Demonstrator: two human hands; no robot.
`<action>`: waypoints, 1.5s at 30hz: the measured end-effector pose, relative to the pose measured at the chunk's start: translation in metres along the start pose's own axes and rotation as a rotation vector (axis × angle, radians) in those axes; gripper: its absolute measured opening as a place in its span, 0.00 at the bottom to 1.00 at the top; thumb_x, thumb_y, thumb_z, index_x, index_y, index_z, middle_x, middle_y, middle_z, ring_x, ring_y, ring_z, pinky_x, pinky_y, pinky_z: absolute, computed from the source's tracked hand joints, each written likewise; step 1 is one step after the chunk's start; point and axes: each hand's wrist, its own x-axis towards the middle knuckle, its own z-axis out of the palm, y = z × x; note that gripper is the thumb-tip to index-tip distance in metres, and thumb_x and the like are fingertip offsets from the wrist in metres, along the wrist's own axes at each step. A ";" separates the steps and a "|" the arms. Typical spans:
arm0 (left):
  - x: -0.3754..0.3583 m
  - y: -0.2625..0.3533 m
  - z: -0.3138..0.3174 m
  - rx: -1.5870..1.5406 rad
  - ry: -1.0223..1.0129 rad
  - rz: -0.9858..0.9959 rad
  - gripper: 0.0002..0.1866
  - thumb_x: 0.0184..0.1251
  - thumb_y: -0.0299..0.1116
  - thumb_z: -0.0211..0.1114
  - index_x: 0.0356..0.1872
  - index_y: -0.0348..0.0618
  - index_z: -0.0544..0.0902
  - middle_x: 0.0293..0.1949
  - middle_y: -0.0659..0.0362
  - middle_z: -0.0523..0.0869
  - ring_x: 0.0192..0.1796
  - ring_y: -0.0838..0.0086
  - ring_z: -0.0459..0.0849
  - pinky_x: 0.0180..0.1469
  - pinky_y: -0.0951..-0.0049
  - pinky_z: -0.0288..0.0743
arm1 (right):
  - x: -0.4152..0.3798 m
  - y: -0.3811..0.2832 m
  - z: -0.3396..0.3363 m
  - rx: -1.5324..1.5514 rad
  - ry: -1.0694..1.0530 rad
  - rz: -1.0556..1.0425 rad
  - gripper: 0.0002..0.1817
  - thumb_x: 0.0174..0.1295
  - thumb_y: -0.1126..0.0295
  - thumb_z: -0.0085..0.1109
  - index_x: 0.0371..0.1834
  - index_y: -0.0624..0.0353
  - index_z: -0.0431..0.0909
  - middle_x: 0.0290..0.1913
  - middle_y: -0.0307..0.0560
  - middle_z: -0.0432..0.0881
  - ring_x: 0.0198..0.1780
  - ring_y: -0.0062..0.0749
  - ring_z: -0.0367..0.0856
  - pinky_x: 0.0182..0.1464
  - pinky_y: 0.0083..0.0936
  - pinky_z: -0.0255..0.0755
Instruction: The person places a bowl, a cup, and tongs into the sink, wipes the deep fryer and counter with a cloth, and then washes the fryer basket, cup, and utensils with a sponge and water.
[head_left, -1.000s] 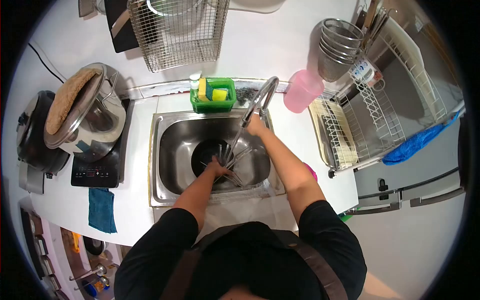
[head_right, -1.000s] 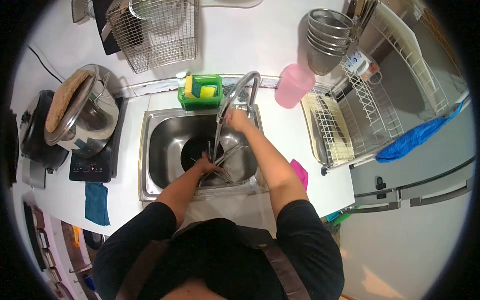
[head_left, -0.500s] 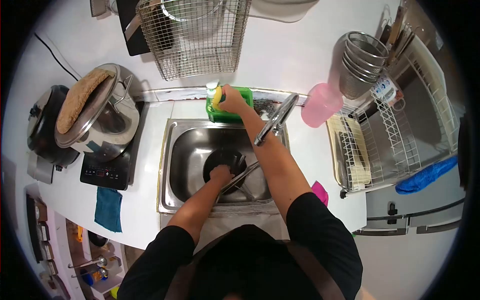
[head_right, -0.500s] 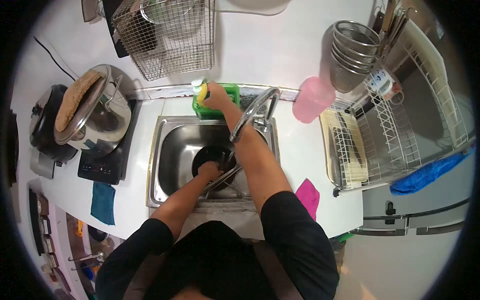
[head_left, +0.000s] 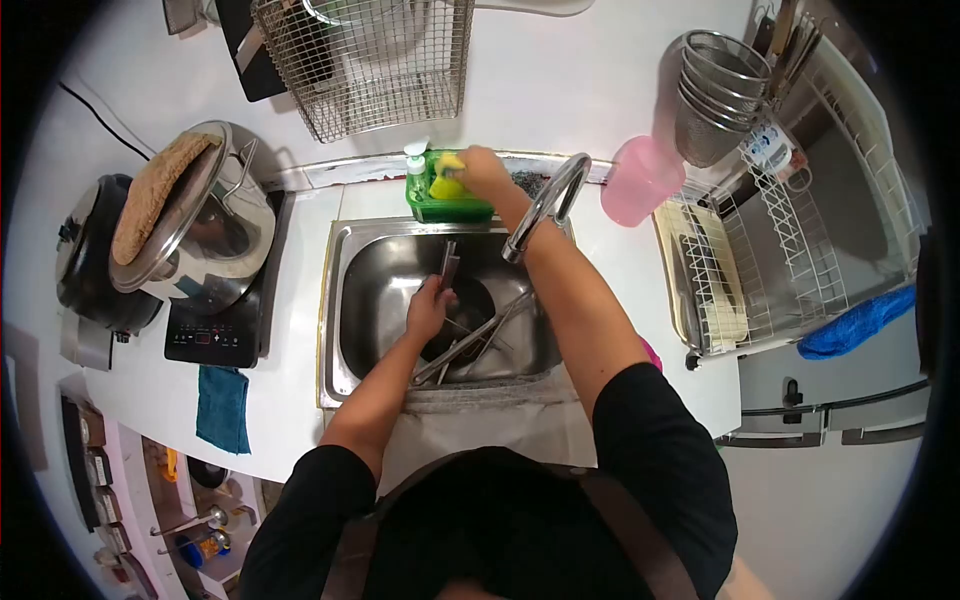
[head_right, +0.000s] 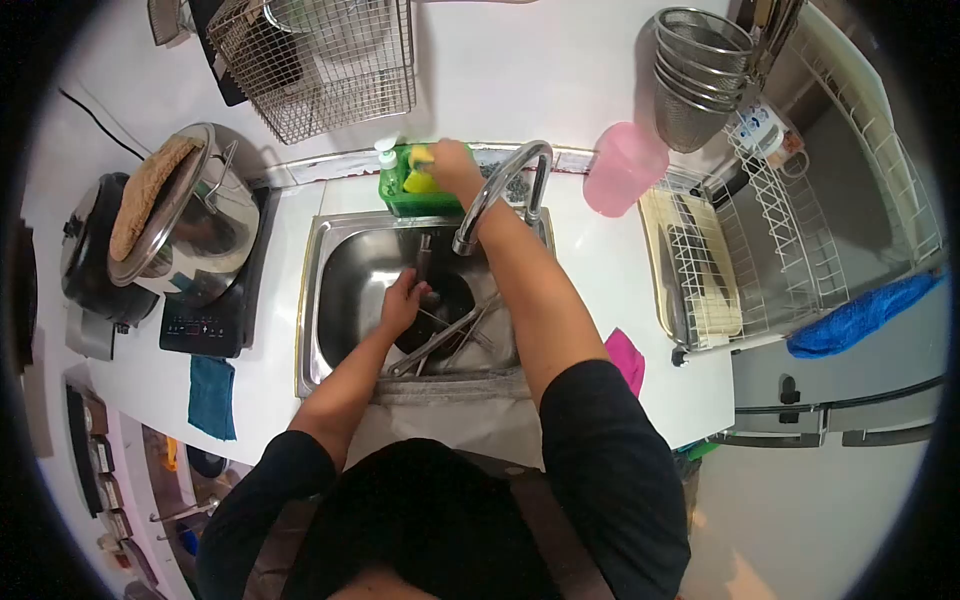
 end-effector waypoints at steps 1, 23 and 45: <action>0.002 0.015 -0.007 0.135 -0.020 0.005 0.08 0.57 0.31 0.57 0.35 0.41 0.70 0.26 0.50 0.79 0.32 0.52 0.78 0.32 0.61 0.69 | -0.005 -0.006 -0.009 0.094 0.272 0.048 0.14 0.42 0.62 0.63 0.26 0.61 0.75 0.28 0.52 0.77 0.31 0.46 0.75 0.37 0.35 0.69; 0.011 0.112 -0.021 -0.515 -0.165 -0.373 0.14 0.66 0.42 0.48 0.48 0.49 0.69 0.19 0.69 0.68 0.21 0.84 0.66 0.19 0.80 0.63 | -0.199 -0.100 0.035 2.024 0.382 0.722 0.18 0.63 0.57 0.38 0.52 0.50 0.63 0.50 0.42 0.71 0.50 0.34 0.70 0.46 0.41 0.67; -0.010 0.107 0.001 0.083 -0.063 0.254 0.27 0.49 0.19 0.49 0.54 0.41 0.58 0.38 0.44 0.73 0.41 0.52 0.75 0.45 0.62 0.67 | -0.169 -0.100 0.058 1.587 0.552 0.605 0.09 0.57 0.70 0.49 0.32 0.66 0.73 0.27 0.42 0.76 0.29 0.23 0.72 0.31 0.21 0.67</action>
